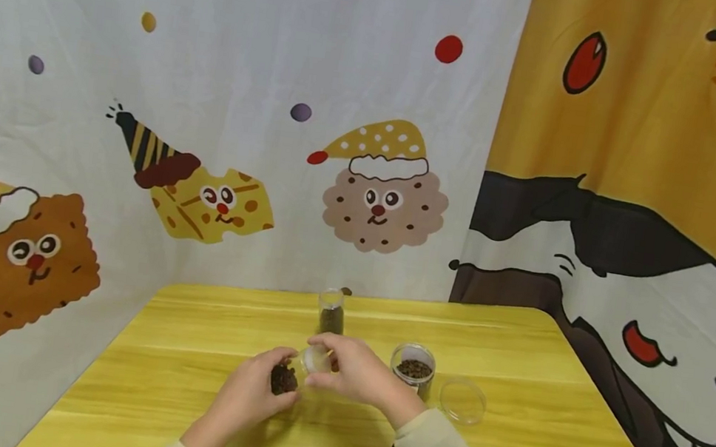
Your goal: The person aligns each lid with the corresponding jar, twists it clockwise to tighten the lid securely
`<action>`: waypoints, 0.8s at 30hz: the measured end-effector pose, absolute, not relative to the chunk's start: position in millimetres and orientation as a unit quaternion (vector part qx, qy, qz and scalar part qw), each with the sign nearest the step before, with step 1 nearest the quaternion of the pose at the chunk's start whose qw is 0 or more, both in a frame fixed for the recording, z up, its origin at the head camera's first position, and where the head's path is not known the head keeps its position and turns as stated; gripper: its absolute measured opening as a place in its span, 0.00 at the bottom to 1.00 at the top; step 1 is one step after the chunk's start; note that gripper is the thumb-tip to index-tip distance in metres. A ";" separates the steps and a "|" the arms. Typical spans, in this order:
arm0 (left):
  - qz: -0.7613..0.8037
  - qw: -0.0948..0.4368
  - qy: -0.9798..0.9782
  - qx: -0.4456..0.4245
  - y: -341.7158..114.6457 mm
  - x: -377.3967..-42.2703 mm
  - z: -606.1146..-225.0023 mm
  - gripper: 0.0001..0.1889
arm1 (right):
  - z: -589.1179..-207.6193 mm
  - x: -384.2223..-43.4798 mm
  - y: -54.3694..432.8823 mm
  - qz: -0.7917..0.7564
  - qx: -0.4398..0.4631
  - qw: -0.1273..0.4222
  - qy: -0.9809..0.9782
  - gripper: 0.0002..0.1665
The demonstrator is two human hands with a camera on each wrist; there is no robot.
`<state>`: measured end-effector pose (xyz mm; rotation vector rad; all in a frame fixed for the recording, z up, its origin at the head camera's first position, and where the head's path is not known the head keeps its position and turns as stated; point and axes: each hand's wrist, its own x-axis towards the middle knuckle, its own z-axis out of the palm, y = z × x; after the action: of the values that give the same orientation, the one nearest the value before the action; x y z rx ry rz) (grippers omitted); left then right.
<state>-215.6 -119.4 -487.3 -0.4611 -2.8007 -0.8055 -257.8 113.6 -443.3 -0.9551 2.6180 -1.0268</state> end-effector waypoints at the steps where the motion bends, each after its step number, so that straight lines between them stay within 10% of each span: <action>1: -0.269 0.097 -0.945 -0.157 -119.0 -215.6 -487.3 0.33 | -443.6 -257.6 113.6 -0.348 -0.318 0.087 0.878 0.38; 24: -0.259 0.101 -0.947 -0.159 -120.1 -214.8 -490.5 0.33 | -448.8 -259.4 114.7 -0.354 -0.329 0.102 0.869 0.41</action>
<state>-214.8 -120.1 -490.5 -0.4703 -2.7973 -0.7663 -259.4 114.7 -448.8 -0.9722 2.5665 -1.0466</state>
